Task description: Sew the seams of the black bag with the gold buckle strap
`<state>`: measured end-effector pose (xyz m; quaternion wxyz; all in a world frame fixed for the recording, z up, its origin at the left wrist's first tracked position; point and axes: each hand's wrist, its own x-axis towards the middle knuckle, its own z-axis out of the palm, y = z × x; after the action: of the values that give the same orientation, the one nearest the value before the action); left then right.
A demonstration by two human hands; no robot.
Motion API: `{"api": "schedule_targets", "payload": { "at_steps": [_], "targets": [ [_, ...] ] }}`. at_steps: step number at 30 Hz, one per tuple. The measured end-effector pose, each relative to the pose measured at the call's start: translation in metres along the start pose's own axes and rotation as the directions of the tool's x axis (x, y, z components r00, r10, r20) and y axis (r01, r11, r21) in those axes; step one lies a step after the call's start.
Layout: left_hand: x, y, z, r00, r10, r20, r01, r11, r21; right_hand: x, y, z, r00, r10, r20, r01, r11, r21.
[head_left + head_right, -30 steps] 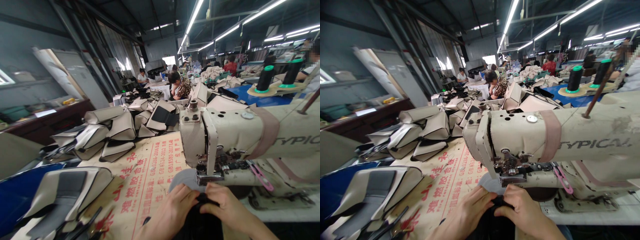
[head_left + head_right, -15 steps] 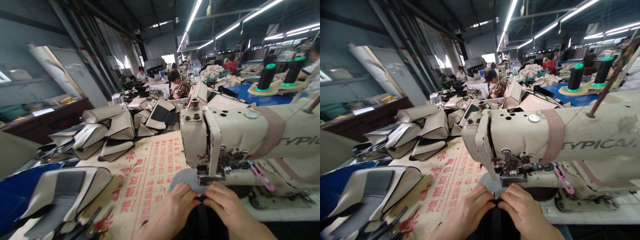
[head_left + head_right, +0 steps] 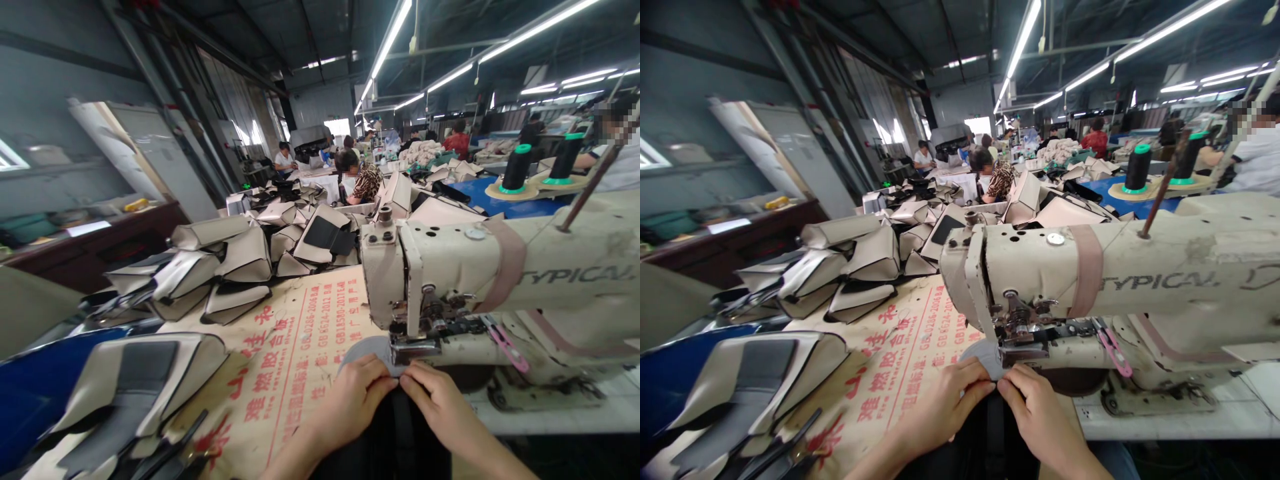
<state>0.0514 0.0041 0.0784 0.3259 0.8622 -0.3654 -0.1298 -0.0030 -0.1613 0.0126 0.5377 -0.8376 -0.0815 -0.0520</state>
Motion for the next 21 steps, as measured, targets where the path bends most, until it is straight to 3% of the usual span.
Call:
{"api": "schedule_targets", "payload": {
  "at_steps": [4, 8, 12, 16, 18, 21],
  "targets": [
    [-0.012, 0.000, -0.006, 0.997, -0.008, 0.073, 0.008, 1.000, 0.009, 0.000, 0.005, -0.001, 0.999, -0.010, -0.039, 0.010, 1.000, -0.014],
    [-0.023, -0.003, -0.003, 0.996, -0.009, 0.094, -0.011, 0.977, 0.214, -0.001, 0.006, -0.002, 0.999, -0.047, -0.027, 0.045, 0.997, -0.067],
    [-0.011, -0.001, -0.017, 0.959, -0.057, 0.276, -0.062, 0.912, 0.405, 0.003, 0.004, -0.002, 0.997, -0.063, 0.039, 0.067, 0.992, -0.111],
    [-0.003, -0.006, -0.039, 0.901, 0.008, 0.435, -0.087, 0.983, 0.161, 0.007, 0.005, -0.003, 0.999, -0.039, -0.002, 0.039, 0.999, -0.034],
    [-0.005, -0.016, -0.038, 0.909, -0.042, 0.415, 0.011, 0.997, 0.077, 0.007, 0.007, -0.004, 0.999, -0.027, -0.018, 0.027, 0.999, -0.017],
    [-0.006, -0.034, -0.027, 0.956, -0.101, 0.276, 0.085, 0.994, 0.071, 0.006, 0.010, -0.003, 1.000, 0.018, 0.000, -0.018, 1.000, 0.002]
  ]
}}
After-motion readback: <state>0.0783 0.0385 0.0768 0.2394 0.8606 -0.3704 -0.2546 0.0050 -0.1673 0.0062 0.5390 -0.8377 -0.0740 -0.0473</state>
